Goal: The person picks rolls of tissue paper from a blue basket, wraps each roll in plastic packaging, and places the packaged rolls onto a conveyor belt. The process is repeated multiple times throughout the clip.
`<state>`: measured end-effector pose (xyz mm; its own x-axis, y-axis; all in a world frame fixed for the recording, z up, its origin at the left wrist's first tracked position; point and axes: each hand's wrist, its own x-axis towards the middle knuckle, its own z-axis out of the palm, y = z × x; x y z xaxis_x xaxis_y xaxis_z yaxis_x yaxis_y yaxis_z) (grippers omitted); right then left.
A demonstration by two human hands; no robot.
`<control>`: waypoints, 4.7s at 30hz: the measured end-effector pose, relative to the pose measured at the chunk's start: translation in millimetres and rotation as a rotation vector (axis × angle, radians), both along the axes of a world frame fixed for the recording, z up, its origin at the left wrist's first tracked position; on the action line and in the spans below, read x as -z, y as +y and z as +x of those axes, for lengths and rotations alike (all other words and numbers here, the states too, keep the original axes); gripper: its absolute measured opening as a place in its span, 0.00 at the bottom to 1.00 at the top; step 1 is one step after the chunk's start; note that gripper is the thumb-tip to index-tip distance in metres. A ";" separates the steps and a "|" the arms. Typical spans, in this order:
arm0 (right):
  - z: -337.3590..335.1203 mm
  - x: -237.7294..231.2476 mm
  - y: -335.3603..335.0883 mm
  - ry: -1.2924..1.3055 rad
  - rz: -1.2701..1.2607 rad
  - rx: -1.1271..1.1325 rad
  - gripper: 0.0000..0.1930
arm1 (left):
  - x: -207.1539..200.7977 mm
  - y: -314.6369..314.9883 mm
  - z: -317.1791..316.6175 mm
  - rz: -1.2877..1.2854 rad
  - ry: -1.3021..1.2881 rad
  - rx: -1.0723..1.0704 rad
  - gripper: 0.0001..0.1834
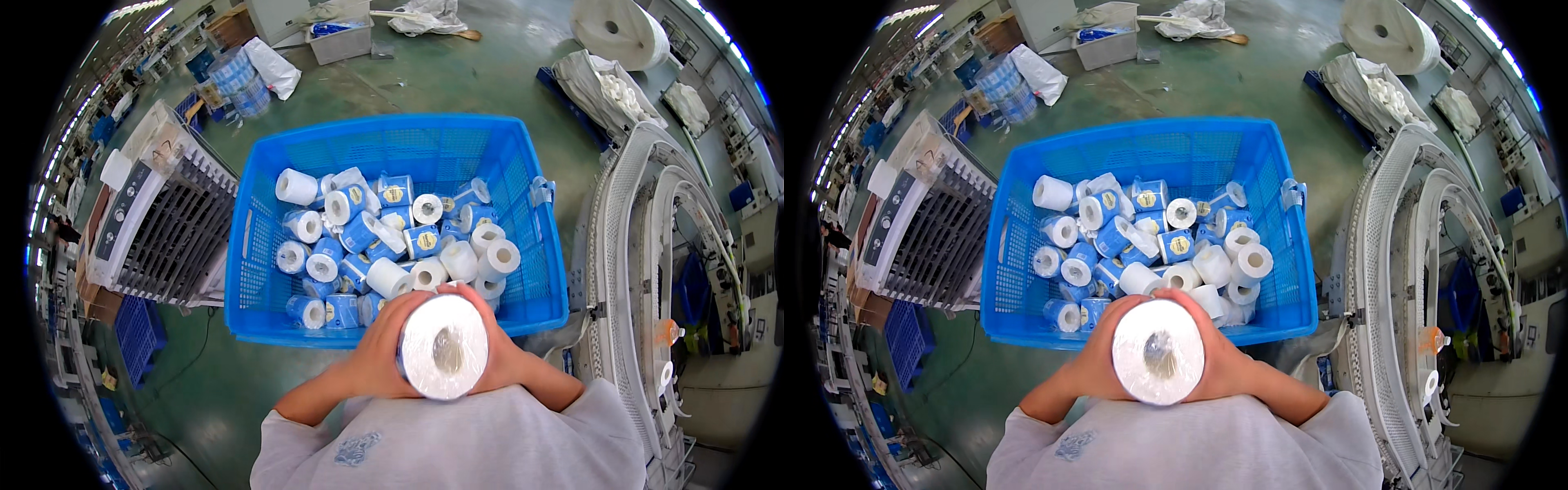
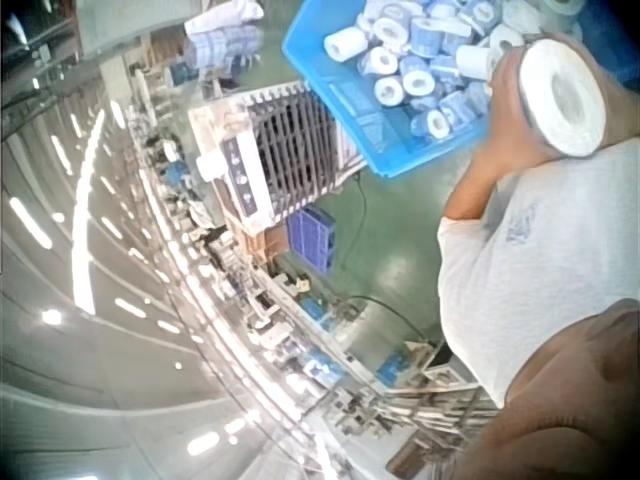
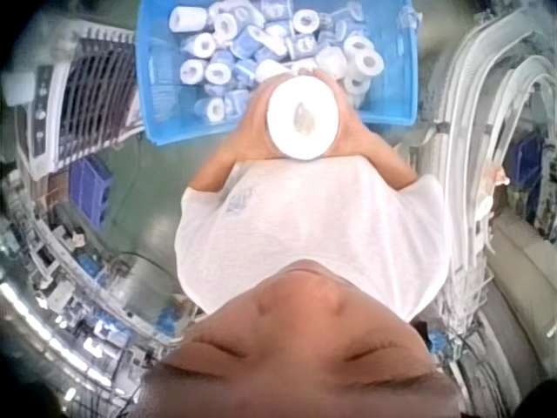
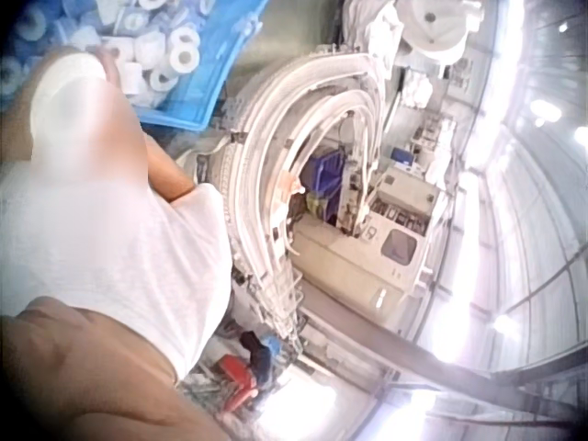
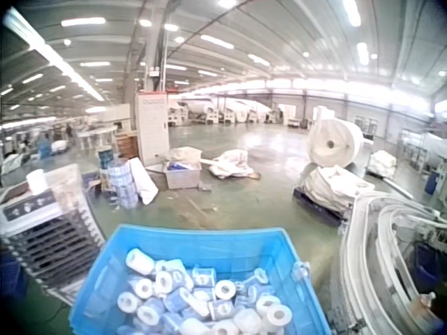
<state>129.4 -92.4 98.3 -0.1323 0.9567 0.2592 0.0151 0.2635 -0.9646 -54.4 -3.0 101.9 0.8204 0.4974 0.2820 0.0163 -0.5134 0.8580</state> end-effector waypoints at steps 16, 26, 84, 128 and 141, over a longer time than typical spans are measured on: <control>3.7 0.0 -23.2 -0.130 0.100 0.160 0.48 | 9.9 -20.6 0.5 -0.116 -0.116 -0.001 0.51; 52.0 65.1 50.3 0.703 -1.088 -0.155 0.42 | 36.4 27.7 12.2 0.489 0.245 0.049 0.59; -72.8 89.3 71.0 0.229 -1.177 -0.980 0.57 | 113.0 -85.2 -119.4 -0.879 -0.317 -0.830 0.54; -858.5 157.4 18.7 -0.310 -0.607 -1.638 0.30 | 172.0 -270.8 -695.6 -0.946 -1.298 -1.624 0.39; -1240.7 85.7 33.0 -0.191 -0.976 -1.900 0.32 | 80.8 -292.6 -1041.3 -0.738 -1.838 -1.385 0.40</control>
<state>-1111.3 -59.4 12.6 -0.8031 -0.5470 -0.2364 0.4893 -0.3791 -0.7854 -1095.6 -295.6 21.0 -0.6958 0.6175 -0.3668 -0.7182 -0.6022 0.3486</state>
